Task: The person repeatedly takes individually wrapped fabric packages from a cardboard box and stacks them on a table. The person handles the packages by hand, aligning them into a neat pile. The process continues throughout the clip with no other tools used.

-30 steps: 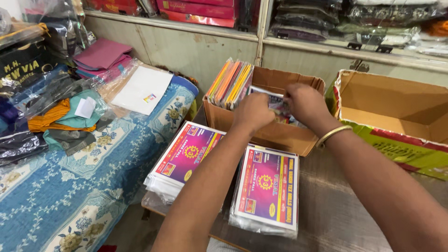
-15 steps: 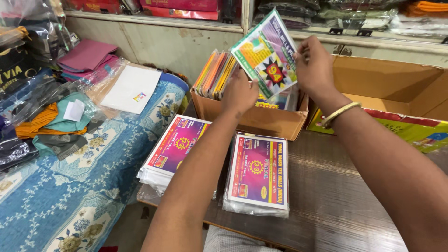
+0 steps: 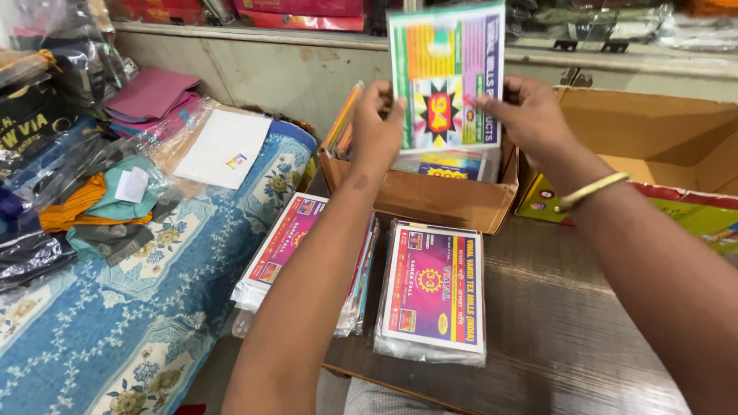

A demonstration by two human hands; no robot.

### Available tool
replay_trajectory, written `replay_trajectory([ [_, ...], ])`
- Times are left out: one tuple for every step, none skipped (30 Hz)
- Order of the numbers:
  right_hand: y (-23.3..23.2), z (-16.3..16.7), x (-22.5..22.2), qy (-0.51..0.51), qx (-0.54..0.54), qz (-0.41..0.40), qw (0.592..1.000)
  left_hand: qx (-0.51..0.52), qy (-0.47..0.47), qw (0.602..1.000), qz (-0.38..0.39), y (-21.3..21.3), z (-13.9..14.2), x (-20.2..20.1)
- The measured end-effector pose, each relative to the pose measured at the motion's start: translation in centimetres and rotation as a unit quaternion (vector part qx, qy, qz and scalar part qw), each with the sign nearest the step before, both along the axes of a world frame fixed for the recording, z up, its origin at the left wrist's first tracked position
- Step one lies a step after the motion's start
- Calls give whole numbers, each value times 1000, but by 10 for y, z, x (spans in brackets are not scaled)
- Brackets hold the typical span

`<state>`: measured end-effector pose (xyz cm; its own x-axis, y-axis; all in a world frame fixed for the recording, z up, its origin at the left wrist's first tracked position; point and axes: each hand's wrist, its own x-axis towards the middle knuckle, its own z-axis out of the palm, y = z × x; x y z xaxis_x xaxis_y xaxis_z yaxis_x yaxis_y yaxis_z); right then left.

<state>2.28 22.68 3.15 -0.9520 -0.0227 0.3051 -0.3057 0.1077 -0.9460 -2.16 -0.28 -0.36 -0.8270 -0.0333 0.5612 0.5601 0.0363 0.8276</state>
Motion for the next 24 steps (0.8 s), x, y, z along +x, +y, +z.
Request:
replay_trajectory([
  [1, 3, 10, 1, -31, 23, 999, 47, 3, 999, -3, 0, 10, 10],
  [3, 5, 22, 0, -60, 47, 997, 9, 7, 1000, 0, -3, 18, 24],
  [7, 4, 35, -23, -93, 53, 994, -27, 11, 1000, 4, -11, 23, 42],
  [13, -2, 54, -46, -124, 59, 989, -62, 15, 998, 7, -18, 25, 61],
  [19, -10, 73, -68, -156, 66, 983, -116, -9, 993, 0, -26, 24, 83],
  [22, -22, 90, -121, -129, 35, 984, -171, -31, 985, -7, -34, 20, 105],
  [24, -37, 108, -174, -102, 6, 979, -212, -81, 973, -40, -42, 15, 126],
  [22, -56, 123, -174, -38, 1, 984, -253, -129, 956, -73, -47, 8, 144],
  [20, -75, 136, -172, 25, -3, 985, -306, -179, 933, -58, -50, 1, 159],
  [18, -93, 148, -215, 64, 41, 974, -358, -228, 904, -43, -52, -6, 172],
  [17, -109, 156, -256, 104, 86, 957, -380, -239, 892, -44, -53, -13, 180],
  [15, -124, 159, -294, 100, 65, 948, -402, -250, 880, -44, -52, -19, 185],
  [10, -139, 162, -332, 95, 44, 937, -423, -260, 867, -44, -52, -24, 190],
  [6, -150, 165, -368, 90, 22, 925, -429, -239, 870, -46, -51, -30, 195],
  [5, -159, 166, -365, 109, 26, 924, -436, -216, 872, -47, -50, -34, 197],
  [4, -166, 167, -361, 128, 29, 923, -442, -192, 875, -49, -50, -38, 198],
  [4, -170, 166, -356, 147, 32, 922, -444, -182, 876, -45, -50, -40, 197],
  [5, -172, 165, -328, 155, 39, 931, -445, -174, 877, -42, -50, -43, 198],
  [5, -174, 164, -301, 163, 47, 938, -447, -167, 878, -39, -50, -44, 197],
  [5, -174, 164, -273, 170, 55, 945, -462, -169, 870, -30, -49, -45, 197],
  [5, -173, 163, -274, 217, 46, 936, -476, -171, 863, -20, -48, -45, 196],
  [5, -171, 164, -273, 263, 36, 925, -490, -172, 855, -10, -46, -44, 197],
  [4, -167, 164, -271, 309, 26, 911, -497, -173, 850, -7, -45, -42, 197],
  [1, -163, 164, -270, 302, 29, 914, -505, -173, 846, -4, -44, -39, 199],
])
